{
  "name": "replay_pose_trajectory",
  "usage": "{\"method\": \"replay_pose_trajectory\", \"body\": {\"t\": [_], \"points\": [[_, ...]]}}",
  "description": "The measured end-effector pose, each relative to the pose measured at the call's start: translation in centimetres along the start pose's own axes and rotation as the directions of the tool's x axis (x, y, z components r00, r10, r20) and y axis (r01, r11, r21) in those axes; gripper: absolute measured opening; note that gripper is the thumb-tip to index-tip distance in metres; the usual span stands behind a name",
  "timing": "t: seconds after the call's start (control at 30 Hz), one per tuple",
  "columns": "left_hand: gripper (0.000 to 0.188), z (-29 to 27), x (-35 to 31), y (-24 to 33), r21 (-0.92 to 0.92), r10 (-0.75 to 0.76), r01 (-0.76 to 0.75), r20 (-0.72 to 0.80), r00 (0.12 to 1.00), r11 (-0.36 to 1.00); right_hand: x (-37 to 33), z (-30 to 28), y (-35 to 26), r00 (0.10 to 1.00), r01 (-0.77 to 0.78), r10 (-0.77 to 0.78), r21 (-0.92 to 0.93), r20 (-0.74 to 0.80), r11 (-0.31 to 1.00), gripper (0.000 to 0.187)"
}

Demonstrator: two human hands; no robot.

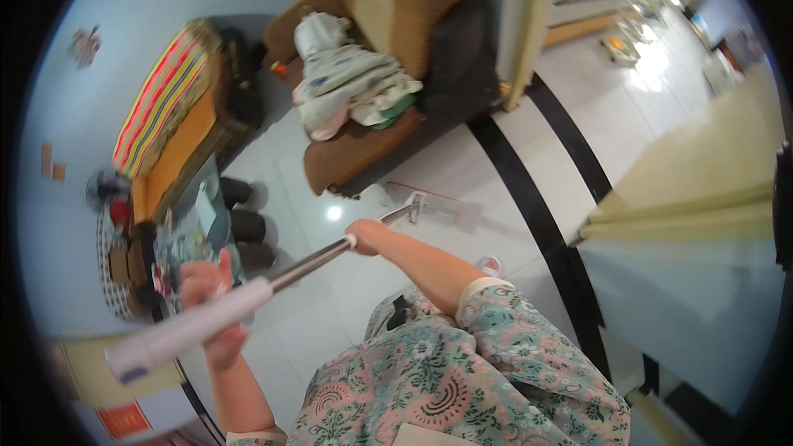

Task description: The person mops the tiled floor in a living room using a flat mop. They move around furniture, including a sofa and a coffee table, and clean near a shoe rack. The person also picks up a red gift box from the floor and places it on the sofa before continuing to mop.

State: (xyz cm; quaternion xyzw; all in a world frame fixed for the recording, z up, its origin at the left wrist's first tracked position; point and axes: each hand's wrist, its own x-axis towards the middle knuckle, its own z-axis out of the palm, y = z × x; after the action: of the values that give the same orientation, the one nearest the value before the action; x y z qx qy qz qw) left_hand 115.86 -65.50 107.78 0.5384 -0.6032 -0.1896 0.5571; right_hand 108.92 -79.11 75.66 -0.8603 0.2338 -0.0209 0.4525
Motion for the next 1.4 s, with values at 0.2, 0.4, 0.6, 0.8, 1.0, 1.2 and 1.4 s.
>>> {"method": "replay_pose_trajectory", "body": {"t": [0.2, 0.4, 0.6, 0.8, 1.0, 1.2, 1.4], "points": [[0.032, 7.5, 3.3, 1.0, -0.280, 0.146, -0.122, 0.068, 0.987, 0.952, -5.6, -4.4, 2.8, 0.993, -0.043, 0.061, 0.167, -0.104, 0.985, 0.017], [0.029, 12.0, 4.8, 0.0, -0.220, 0.132, -0.158, -0.127, 0.983, 0.963, -10.5, -10.4, 7.0, 0.968, -0.164, 0.175, 0.078, -0.178, 0.983, 0.011], [0.023, 21.6, 6.2, -4.1, -0.168, 0.057, -0.054, 0.017, 0.998, 0.984, -15.5, -15.6, 19.4, 0.801, -0.251, 0.208, 0.000, -0.562, 0.968, 0.007], [0.019, 31.3, 7.9, -8.9, -0.229, 0.083, -0.017, 0.281, 0.956, 0.973, -21.4, -19.5, 30.0, 0.561, -0.399, 0.276, 0.037, -0.780, 0.916, 0.010], [0.014, 32.2, 7.3, -9.6, -0.273, 0.148, -0.010, 0.491, 0.859, 0.962, -24.7, -18.1, 29.2, 0.438, -0.444, 0.456, 0.254, -0.775, 0.859, 0.017], [0.018, 20.0, 4.5, -8.8, -0.274, 0.123, 0.022, 0.500, 0.857, 0.961, -20.6, -8.2, 20.0, 0.375, -0.385, 0.433, 0.288, -0.819, 0.877, 0.013], [0.023, 2.5, -0.7, -6.4, -0.199, 0.092, 0.015, 0.519, 0.850, 0.980, -13.7, 5.0, 6.7, 0.472, -0.264, 0.347, 0.246, -0.810, 0.933, 0.021]]}}
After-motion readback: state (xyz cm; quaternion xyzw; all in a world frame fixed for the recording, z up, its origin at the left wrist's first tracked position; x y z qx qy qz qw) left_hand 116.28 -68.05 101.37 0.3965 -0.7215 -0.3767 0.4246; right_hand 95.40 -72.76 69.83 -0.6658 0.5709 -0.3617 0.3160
